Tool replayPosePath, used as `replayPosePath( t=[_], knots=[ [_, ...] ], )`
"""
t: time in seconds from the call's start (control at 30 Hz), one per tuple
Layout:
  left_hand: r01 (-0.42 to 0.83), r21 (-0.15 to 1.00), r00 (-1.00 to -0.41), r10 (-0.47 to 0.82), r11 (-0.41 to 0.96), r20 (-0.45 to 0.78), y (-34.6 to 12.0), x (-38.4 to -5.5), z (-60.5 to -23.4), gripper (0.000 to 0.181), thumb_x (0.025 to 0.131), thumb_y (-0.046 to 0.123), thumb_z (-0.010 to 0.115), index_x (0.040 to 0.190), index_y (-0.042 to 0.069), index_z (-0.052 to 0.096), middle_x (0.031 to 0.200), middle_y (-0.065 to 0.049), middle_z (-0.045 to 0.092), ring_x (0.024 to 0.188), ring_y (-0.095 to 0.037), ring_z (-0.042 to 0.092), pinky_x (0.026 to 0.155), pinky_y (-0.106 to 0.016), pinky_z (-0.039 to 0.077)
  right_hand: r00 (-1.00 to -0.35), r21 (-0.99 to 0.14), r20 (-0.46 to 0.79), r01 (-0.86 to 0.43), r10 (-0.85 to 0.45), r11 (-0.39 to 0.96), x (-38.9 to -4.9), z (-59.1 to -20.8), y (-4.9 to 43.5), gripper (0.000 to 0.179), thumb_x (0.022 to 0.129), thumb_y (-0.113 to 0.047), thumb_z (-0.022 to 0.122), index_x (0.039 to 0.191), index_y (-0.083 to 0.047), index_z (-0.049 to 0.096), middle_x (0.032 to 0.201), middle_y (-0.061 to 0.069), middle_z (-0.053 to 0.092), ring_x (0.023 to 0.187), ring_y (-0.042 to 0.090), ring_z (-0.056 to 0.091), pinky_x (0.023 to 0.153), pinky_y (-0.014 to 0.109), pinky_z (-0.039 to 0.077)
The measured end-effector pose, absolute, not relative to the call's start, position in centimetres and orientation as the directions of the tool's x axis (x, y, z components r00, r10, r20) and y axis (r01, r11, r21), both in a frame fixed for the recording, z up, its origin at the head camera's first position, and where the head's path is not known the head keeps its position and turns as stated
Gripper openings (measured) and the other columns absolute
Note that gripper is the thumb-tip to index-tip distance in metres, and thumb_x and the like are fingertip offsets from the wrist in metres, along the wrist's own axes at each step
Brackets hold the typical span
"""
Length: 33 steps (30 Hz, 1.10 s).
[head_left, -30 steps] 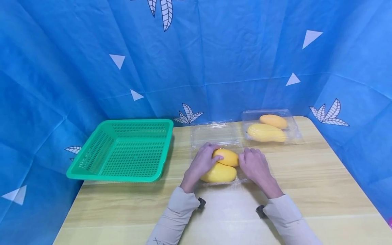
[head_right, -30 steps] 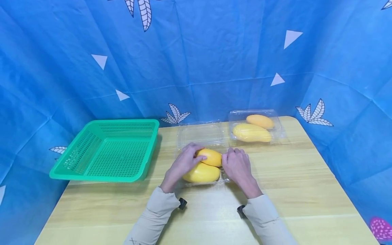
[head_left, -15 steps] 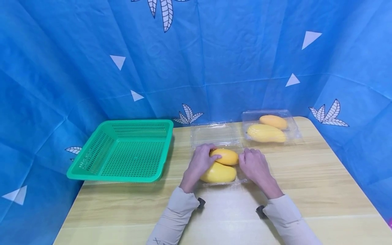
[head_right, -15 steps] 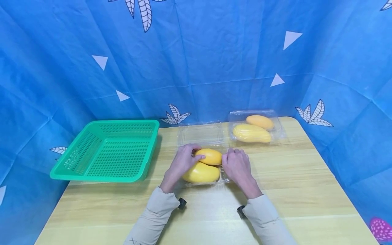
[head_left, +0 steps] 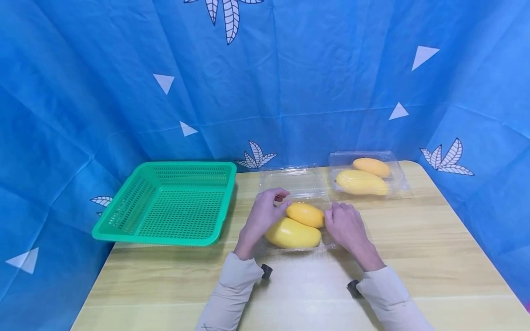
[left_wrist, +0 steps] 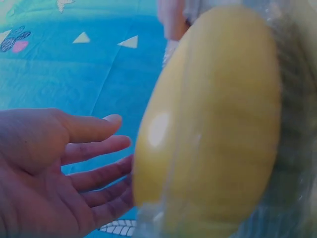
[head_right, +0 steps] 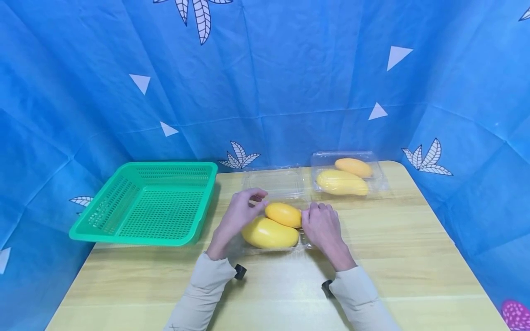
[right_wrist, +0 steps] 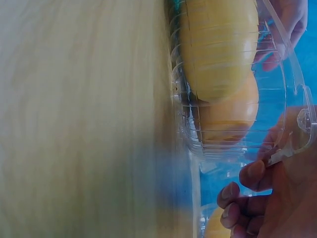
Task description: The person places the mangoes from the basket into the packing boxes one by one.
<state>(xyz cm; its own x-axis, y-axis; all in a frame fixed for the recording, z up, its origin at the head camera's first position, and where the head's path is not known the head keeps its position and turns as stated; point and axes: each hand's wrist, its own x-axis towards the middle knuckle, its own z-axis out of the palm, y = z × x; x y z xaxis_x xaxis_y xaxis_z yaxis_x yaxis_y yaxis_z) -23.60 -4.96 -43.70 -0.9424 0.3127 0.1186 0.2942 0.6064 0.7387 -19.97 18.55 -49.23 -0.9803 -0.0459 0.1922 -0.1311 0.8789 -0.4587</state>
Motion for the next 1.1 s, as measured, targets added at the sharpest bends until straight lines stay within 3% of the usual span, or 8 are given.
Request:
replayPosePath(
  t=[0.13,0.3,0.47,0.6,0.8,1.1],
  knots=[
    [0.278,0.749,-0.957,0.237,0.602,0.165,-5.9,-23.9,-43.5,0.028,0.098,0.012,0.070,0.125,0.003,0.070,0.121,-0.013,0.069,0.110,-0.029,0.064,0.086,-0.038,0.058,-0.979,-0.456,0.196,-0.133,-0.047,0.880,-19.9,-49.2,18.5,0.027,0.102,-0.015,0.046,0.076,-0.007,0.052,0.075,0.012,0.056,0.080,0.039,0.057,0.078,0.054,0.049],
    [0.219,0.773,-0.976,0.139,0.596,0.169,-7.1,-24.4,-43.8,0.033,0.100,0.011,0.067,0.132,0.006,0.066,0.133,-0.013,0.060,0.120,-0.033,0.057,0.093,-0.045,0.054,-0.979,-0.455,0.198,-0.134,-0.046,0.880,-19.8,-49.2,18.5,0.028,0.102,-0.015,0.046,0.076,-0.008,0.052,0.075,0.011,0.055,0.079,0.038,0.056,0.077,0.053,0.049],
    [0.134,0.809,-0.991,0.088,0.572,0.102,-8.0,-25.0,-44.4,0.043,0.102,0.014,0.063,0.144,0.009,0.057,0.146,-0.015,0.050,0.130,-0.036,0.050,0.102,-0.049,0.050,-0.979,-0.449,0.199,-0.134,-0.048,0.884,-19.8,-49.2,18.4,0.028,0.102,-0.015,0.046,0.076,-0.008,0.052,0.075,0.011,0.056,0.078,0.037,0.056,0.077,0.053,0.049],
    [0.075,0.835,-0.997,0.068,0.545,0.046,-8.7,-25.7,-45.3,0.050,0.105,0.017,0.058,0.152,0.004,0.046,0.151,-0.022,0.045,0.134,-0.040,0.048,0.107,-0.053,0.046,-0.980,-0.453,0.194,-0.130,-0.044,0.882,-19.8,-49.1,18.4,0.027,0.102,-0.016,0.046,0.076,-0.008,0.052,0.076,0.011,0.056,0.079,0.037,0.056,0.077,0.053,0.049],
    [-0.034,0.885,-0.997,0.043,0.465,-0.061,-9.7,-27.0,-47.1,0.052,0.106,0.014,0.053,0.152,-0.006,0.040,0.143,-0.029,0.053,0.131,-0.040,0.053,0.110,-0.049,0.045,-0.980,-0.452,0.191,-0.131,-0.048,0.882,-19.8,-49.1,18.3,0.028,0.102,-0.016,0.046,0.076,-0.008,0.052,0.076,0.011,0.056,0.079,0.037,0.056,0.077,0.052,0.048],
    [-0.133,0.959,-0.991,-0.006,0.251,-0.136,-10.0,-28.4,-48.9,0.046,0.104,0.007,0.053,0.145,-0.013,0.046,0.124,-0.028,0.064,0.115,-0.035,0.062,0.100,-0.041,0.052,-0.982,-0.456,0.184,-0.127,-0.047,0.881,-19.8,-49.1,18.3,0.028,0.103,-0.016,0.046,0.077,-0.008,0.052,0.075,0.010,0.055,0.077,0.036,0.054,0.075,0.050,0.048]
  ],
)
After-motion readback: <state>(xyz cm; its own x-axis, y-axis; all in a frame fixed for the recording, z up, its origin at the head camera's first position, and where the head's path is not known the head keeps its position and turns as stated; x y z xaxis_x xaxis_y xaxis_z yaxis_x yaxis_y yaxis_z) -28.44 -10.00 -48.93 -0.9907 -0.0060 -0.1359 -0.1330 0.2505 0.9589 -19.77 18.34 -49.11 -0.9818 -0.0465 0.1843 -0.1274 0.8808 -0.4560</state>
